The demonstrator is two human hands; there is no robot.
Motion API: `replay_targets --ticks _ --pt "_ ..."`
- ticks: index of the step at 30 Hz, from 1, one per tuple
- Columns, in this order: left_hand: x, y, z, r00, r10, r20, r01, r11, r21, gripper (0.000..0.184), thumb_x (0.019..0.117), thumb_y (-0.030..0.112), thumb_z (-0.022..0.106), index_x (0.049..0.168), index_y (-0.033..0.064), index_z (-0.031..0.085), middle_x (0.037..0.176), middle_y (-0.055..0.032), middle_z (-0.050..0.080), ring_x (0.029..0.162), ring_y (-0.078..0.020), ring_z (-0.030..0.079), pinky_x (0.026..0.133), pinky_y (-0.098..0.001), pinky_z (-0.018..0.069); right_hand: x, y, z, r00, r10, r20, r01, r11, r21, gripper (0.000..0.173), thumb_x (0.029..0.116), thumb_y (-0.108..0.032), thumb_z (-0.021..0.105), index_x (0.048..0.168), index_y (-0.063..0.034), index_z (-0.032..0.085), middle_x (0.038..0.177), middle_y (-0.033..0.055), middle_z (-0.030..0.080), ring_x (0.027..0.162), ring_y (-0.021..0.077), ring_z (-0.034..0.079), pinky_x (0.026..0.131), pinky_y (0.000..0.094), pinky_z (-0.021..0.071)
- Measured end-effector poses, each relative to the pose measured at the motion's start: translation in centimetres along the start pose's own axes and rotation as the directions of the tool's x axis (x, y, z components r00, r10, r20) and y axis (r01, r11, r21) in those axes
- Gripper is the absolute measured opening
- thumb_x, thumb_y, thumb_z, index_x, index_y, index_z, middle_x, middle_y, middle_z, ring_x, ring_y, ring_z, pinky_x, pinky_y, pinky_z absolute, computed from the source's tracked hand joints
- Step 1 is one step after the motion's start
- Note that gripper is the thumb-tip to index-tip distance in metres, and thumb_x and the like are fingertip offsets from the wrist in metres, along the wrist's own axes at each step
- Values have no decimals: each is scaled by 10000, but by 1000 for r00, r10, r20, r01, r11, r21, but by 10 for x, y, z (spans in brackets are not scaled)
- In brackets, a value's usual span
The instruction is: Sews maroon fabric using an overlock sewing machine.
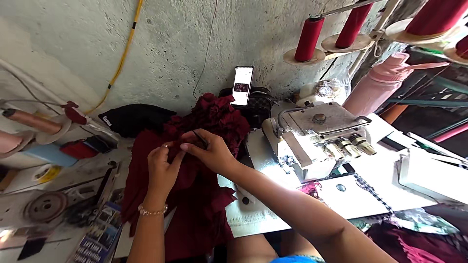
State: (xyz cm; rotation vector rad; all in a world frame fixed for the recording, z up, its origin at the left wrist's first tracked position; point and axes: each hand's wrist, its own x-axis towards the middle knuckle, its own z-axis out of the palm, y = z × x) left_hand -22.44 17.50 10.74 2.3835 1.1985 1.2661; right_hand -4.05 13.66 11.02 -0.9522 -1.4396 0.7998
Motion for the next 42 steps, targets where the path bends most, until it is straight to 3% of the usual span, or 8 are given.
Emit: replay_targets --ticks 2,7,14,18,24,31,35,42 --pt "10 -5 -3 997 -64 -45 63 998 -22 356 985 248 639 1214 -25 626 1059 -123 696 988 -119 660 924 -382 529 -21 19 -5 999 46 16 -46 999 -26 517 937 -308 749 1362 -47 610 1162 106 714 890 165 690 802 393 584" --pt "28 -11 -7 979 -179 -98 175 983 -51 416 980 249 673 1269 -34 578 1124 -172 673 1036 -160 651 942 -406 513 -97 69 -7 984 165 73 -134 941 -312 787 813 -454 840 1439 -63 569 1332 171 643 996 308 701 823 550 575" --pt "58 10 2 972 -123 -201 128 992 10 472 1020 298 615 1307 -64 519 1189 -243 635 1111 -257 630 986 -475 480 -158 50 -34 989 147 -19 -148 982 -116 287 944 -278 728 919 7 700 752 83 678 691 120 642 667 312 535" --pt "70 43 68 985 75 -154 -68 997 48 466 1041 286 569 1288 -105 509 1130 -302 643 1055 -386 651 930 -585 484 -204 19 -89 984 45 -170 -58 996 -73 204 963 -200 708 958 4 705 815 26 727 756 -33 662 723 149 547" --pt "29 54 212 987 94 134 -123 966 228 575 908 307 730 1388 29 577 1245 -334 585 1141 -592 529 901 -775 336 -262 65 -119 739 558 -377 -526 828 194 159 895 -163 741 970 -79 628 747 -77 642 608 -6 626 583 193 562" --pt "-8 75 183 980 136 148 -178 928 327 701 941 462 596 1493 45 486 1566 -314 364 1452 -567 293 1088 -807 126 -266 76 -134 837 364 -408 -428 900 -75 232 929 -305 717 1013 -92 750 894 -77 676 629 -96 485 565 87 402" --pt "-33 98 179 962 231 147 -255 952 169 361 979 358 580 1127 56 712 1231 -220 659 1159 -442 606 970 -653 409 -252 78 -141 865 231 -445 -353 911 -214 234 938 -340 721 1045 -133 694 916 -97 707 596 -98 484 536 87 404" --pt "-58 97 196 882 152 445 -263 944 200 578 1016 499 391 1302 97 692 1382 -88 657 1381 -338 534 1122 -783 150 -248 67 -133 795 491 -356 -417 869 266 306 848 -144 785 1109 -107 629 710 -129 591 563 -36 558 524 140 492"
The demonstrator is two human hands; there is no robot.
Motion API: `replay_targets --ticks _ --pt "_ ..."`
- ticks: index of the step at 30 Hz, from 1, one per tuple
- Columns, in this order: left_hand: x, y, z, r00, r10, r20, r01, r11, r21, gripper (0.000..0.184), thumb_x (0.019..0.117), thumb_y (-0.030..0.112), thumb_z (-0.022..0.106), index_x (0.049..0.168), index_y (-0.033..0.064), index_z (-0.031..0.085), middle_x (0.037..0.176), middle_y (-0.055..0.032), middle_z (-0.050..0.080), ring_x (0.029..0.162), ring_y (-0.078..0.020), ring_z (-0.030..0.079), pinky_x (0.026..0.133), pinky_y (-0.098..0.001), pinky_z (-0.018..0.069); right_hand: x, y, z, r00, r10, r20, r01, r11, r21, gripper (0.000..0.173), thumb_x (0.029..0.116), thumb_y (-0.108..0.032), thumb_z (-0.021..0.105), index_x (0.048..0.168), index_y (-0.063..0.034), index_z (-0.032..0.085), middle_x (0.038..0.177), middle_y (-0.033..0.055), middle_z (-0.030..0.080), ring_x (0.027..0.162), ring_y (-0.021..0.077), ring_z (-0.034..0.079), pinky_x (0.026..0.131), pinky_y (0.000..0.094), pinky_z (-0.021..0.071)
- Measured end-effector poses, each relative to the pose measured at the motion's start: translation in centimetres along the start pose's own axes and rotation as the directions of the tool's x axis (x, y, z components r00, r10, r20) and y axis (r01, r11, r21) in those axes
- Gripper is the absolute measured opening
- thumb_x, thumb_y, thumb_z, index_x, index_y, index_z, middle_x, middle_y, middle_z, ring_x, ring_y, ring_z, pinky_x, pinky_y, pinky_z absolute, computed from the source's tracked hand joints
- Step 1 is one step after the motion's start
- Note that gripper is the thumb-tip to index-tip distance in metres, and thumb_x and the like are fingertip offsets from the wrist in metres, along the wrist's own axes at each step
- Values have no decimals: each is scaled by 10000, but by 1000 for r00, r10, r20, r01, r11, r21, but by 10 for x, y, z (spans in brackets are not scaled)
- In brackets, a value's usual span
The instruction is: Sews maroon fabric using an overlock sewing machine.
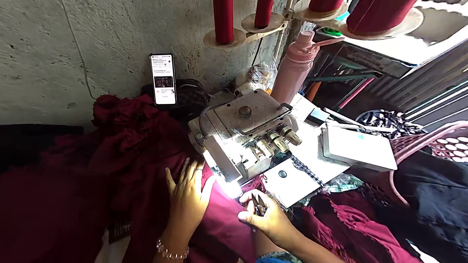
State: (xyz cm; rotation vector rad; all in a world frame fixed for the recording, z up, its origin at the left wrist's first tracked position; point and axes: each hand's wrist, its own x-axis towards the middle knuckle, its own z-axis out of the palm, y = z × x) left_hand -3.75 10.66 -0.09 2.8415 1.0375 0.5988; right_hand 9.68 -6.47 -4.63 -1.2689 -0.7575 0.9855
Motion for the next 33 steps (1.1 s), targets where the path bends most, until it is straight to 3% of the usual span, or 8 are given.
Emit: replay_targets --ticks 2,4,6,10,14,18,23,33 --pt "-2 6 0 1000 7 6 -7 1000 -11 560 1022 472 400 1309 90 693 1374 -94 662 1386 -349 528 1121 -789 140 -7 -2 -3 998 60 29 -60 998 11 304 884 -134 747 1172 -95 654 723 -124 604 548 -33 564 506 149 508" --pt "-3 9 2 1000 4 5 -4 1000 -23 555 1025 462 395 1308 89 693 1387 -94 655 1398 -350 515 1118 -789 147 -6 -1 -5 999 35 41 -33 998 -54 193 916 -170 712 1090 -85 705 701 -129 599 543 -61 541 505 127 482" --pt "-4 9 3 1000 -1 20 2 999 -47 564 1019 472 391 1316 97 689 1409 -86 640 1423 -347 485 1115 -797 129 0 0 -4 998 -55 42 61 987 -150 193 942 -255 689 990 -77 744 706 -123 616 597 -93 515 561 109 436" --pt "-5 7 -5 991 5 130 2 999 -46 759 952 642 394 1408 78 617 1492 -101 568 1484 -359 391 1112 -802 91 8 0 7 991 -136 6 132 954 -269 263 967 -315 671 833 -92 716 639 -102 566 568 -85 462 536 120 373" --pt "-4 6 -11 979 17 203 -9 999 -39 1005 820 818 430 1442 41 572 1521 -129 531 1507 -371 342 1105 -807 81 8 5 9 989 -142 -41 129 964 -232 221 938 -283 703 836 -91 741 671 -97 619 579 -92 494 537 103 395" --pt "-3 5 -9 981 31 193 -25 999 -29 1095 760 894 416 1407 31 604 1506 -138 545 1500 -380 353 1106 -811 79 6 8 6 978 -208 -23 193 937 -290 276 971 -287 661 817 -64 715 662 -61 605 594 -76 497 558 111 395" --pt "11 5 -6 982 44 182 -36 998 -46 1026 743 872 480 1258 10 693 1435 -199 590 1468 -413 396 1122 -792 80 7 7 5 968 -242 -64 209 923 -324 313 999 -280 620 794 -55 694 637 -54 582 584 -73 493 553 113 393" --pt "22 1 -1 987 105 118 -91 988 -123 967 745 795 558 1236 -26 694 1345 -224 645 1397 -426 486 1102 -806 70 12 5 0 965 -253 -69 219 922 -320 316 998 -264 627 775 -46 677 592 -37 546 513 -58 461 492 115 370"
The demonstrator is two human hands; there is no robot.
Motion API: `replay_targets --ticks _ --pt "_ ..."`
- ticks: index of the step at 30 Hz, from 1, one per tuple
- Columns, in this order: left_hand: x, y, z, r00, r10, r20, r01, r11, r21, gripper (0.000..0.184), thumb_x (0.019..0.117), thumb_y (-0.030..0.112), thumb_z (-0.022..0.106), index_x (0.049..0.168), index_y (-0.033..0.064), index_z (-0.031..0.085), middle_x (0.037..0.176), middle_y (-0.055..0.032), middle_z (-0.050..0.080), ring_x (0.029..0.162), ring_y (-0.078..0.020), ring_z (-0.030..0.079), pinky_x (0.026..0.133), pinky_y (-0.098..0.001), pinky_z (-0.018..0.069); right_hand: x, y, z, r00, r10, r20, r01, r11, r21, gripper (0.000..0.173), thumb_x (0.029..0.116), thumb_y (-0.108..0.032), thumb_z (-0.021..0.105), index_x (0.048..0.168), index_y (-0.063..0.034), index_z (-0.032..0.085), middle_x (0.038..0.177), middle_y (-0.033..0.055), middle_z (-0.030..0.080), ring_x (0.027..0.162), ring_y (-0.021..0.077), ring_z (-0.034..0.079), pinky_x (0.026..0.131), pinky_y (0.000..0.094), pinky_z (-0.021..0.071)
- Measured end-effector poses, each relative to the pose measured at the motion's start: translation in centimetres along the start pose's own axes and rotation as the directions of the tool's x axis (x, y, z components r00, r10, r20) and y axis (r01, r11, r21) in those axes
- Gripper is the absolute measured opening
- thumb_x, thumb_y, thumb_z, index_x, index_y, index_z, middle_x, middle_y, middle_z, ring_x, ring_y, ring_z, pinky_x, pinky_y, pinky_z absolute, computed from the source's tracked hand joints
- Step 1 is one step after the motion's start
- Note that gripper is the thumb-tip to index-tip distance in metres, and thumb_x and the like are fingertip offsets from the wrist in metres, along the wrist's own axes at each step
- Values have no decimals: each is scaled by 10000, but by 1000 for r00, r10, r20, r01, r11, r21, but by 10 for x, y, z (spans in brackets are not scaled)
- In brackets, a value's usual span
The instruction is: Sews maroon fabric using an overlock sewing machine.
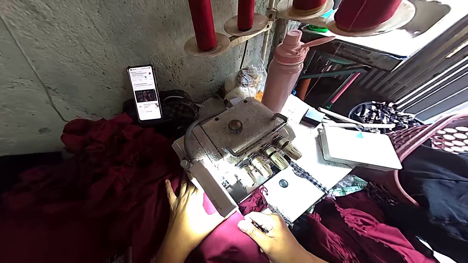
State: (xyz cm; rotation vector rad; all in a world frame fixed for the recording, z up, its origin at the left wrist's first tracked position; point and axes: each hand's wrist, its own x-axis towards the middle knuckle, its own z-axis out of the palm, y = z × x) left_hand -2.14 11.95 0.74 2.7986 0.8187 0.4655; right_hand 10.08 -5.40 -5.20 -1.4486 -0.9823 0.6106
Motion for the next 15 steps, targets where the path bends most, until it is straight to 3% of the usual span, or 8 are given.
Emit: replay_targets --ticks 7,11,15 --pt "1 -5 4 999 13 -49 -13 1000 -11 967 728 797 579 1116 -79 711 1226 -246 691 1309 -423 567 1116 -781 96 0 4 1 1000 -3 -1 3 1000 23 320 1005 -281 625 790 -51 683 604 -41 561 527 -59 484 502 115 389" --pt "0 -9 8 997 8 -71 -8 1000 -13 1094 707 833 573 1207 -138 646 1283 -296 648 1335 -449 536 1153 -736 124 -1 5 1 1000 -30 1 30 999 23 331 1008 -273 619 779 -39 673 601 -23 566 522 -45 494 501 125 398" --pt "1 -15 7 998 17 -65 -19 1000 -25 1114 677 859 580 1190 -127 658 1268 -291 656 1327 -437 544 1167 -711 140 -2 4 4 1000 -29 7 28 998 62 324 1008 -256 627 778 -34 678 604 -21 574 522 -40 504 502 126 409"
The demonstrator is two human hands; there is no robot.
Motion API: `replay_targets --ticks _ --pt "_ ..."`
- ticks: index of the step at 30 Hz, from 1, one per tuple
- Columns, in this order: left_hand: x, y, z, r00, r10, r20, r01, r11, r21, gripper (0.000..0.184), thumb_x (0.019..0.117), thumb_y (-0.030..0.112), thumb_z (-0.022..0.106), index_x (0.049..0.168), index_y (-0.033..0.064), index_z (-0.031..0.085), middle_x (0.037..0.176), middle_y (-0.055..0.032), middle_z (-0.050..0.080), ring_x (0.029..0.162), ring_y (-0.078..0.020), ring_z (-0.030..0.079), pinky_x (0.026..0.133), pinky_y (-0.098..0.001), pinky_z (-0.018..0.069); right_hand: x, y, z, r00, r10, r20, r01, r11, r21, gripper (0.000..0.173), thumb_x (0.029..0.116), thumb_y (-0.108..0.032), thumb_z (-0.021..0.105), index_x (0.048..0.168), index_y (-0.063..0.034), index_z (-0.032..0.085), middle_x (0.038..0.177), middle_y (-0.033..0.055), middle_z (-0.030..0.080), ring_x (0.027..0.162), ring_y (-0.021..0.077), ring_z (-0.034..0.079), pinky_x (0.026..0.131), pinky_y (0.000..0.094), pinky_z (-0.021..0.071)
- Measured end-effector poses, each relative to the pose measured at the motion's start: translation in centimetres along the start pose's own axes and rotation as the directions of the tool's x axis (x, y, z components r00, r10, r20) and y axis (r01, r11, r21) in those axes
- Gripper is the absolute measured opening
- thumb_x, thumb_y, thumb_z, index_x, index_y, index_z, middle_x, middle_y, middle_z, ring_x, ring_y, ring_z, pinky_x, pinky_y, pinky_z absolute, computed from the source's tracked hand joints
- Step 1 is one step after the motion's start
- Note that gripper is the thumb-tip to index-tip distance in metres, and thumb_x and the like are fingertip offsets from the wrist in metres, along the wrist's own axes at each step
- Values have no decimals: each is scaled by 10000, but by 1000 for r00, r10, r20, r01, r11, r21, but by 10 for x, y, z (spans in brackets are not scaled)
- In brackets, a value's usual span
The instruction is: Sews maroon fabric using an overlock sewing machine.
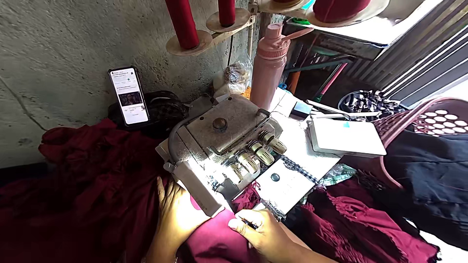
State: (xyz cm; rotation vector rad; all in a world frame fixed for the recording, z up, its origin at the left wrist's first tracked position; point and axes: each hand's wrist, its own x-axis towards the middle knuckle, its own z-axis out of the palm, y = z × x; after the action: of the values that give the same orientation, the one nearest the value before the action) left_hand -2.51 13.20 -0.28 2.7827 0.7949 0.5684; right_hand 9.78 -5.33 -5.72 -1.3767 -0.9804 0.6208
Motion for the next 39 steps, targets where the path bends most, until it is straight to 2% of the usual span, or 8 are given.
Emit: replay_targets --ticks 10,12,14,17,22,30,35,39 --pt "-4 6 -6 997 -54 -58 60 994 94 1146 708 868 522 1249 -137 627 1402 -322 563 1401 -487 454 1161 -728 159 -3 1 2 1000 29 0 -29 999 31 312 994 -252 640 771 -35 667 619 -48 558 570 -71 483 540 108 380" --pt "-30 33 -14 977 -27 -213 54 991 122 900 817 747 577 1168 -78 662 1320 -301 622 1320 -493 526 1088 -694 327 -11 -1 -2 996 89 25 -91 993 80 282 992 -245 646 827 -21 695 655 -49 612 598 -81 539 573 100 441" --pt "-66 66 -13 955 22 -295 -22 1000 3 519 882 617 676 1071 136 648 1137 -97 668 1168 -271 592 1022 -465 405 -23 -4 -8 981 181 70 -190 969 155 239 992 -233 656 842 -50 688 665 -78 657 601 -82 601 584 109 503" --pt "-103 89 20 951 125 -281 -134 991 -11 306 943 532 646 1094 266 622 1108 47 592 1129 -118 500 1034 -314 260 -39 -9 -18 960 250 123 -271 942 197 205 968 -198 674 808 -72 679 664 -109 615 605 -98 562 582 99 474" --pt "-121 83 40 928 140 -344 -156 988 -17 203 993 417 621 1091 246 666 1113 49 608 1127 -96 516 1043 -288 280 -50 -3 -29 964 193 183 -234 943 237 217 976 -215 684 837 -51 710 838 -64 635 715 -91 539 638 78 448" --pt "-131 83 40 913 92 -397 -140 986 -91 236 1035 431 555 1051 232 683 1046 75 648 1096 -50 565 1079 -292 297 -53 -7 -35 937 228 263 -305 904 301 167 1016 -192 621 921 -78 699 819 -97 574 636 -96 463 577 77 394" --pt "-131 87 38 916 -15 -401 -76 975 -209 237 1049 427 522 1020 242 666 1027 112 659 1094 -3 568 1073 -291 292 -53 -9 -37 943 272 189 -321 892 319 71 948 -136 700 933 -94 755 843 -109 680 645 -101 525 583 85 437" --pt "-129 96 37 911 -34 -411 -60 975 -214 202 1029 431 556 1013 265 671 1019 115 624 1080 -8 542 1050 -289 284 -58 1 -31 995 89 49 -96 982 160 86 911 -135 727 914 -54 757 842 -51 687 733 -80 585 653 76 479"
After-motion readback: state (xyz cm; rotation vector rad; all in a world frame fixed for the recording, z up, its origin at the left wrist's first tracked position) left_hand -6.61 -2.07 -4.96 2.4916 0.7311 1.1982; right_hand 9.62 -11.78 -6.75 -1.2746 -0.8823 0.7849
